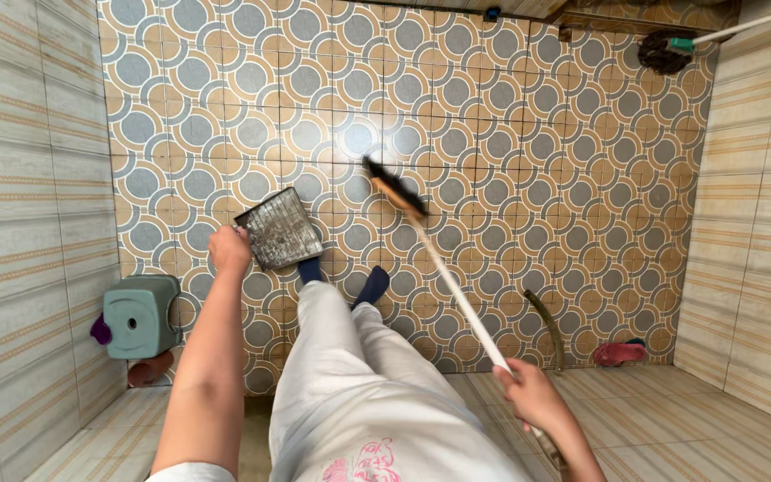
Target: The person sweeps a tiled bathroom floor using a broom and dustpan. They gather debris into the dustpan, then open a door to a storage area and dispose of the collected dirt.
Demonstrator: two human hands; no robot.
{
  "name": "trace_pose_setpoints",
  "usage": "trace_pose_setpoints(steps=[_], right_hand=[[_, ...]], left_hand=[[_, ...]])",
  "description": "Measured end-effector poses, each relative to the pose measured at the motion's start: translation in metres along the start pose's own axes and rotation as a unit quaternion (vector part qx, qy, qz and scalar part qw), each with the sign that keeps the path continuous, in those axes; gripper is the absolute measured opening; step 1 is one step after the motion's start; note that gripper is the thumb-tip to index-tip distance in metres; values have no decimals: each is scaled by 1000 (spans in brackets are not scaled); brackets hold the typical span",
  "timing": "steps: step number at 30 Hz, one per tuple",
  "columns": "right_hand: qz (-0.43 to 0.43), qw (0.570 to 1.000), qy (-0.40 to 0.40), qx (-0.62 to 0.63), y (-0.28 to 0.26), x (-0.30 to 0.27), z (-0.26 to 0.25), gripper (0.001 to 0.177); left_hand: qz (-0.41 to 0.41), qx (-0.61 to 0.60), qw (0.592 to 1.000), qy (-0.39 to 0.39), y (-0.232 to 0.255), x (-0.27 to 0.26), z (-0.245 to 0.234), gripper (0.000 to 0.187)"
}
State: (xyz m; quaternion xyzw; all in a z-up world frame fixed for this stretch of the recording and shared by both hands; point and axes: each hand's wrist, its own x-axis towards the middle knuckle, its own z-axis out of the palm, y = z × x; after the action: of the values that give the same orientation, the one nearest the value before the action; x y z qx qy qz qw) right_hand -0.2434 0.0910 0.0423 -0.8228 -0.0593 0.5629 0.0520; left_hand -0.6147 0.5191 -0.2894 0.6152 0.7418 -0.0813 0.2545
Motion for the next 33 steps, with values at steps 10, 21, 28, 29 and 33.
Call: trace_pose_setpoints(steps=[10, 21, 28, 29, 33], right_hand=[[47, 986, 94, 127, 27, 145, 109, 26], [44, 991, 127, 23, -97, 133, 161, 29], [0, 995, 20, -102, -185, 40, 192, 42], [-4, 995, 1, -98, -192, 29, 183, 44], [39, 997, -53, -27, -201, -34, 155, 49]], left_hand=[[0, 7, 1000, -23, 11, 41, 0, 31], [30, -14, 999, -33, 45, 117, 21, 26], [41, 29, 999, -9, 74, 141, 56, 21], [57, 29, 998, 9, 75, 141, 57, 21], [67, 20, 997, 13, 75, 144, 51, 25]])
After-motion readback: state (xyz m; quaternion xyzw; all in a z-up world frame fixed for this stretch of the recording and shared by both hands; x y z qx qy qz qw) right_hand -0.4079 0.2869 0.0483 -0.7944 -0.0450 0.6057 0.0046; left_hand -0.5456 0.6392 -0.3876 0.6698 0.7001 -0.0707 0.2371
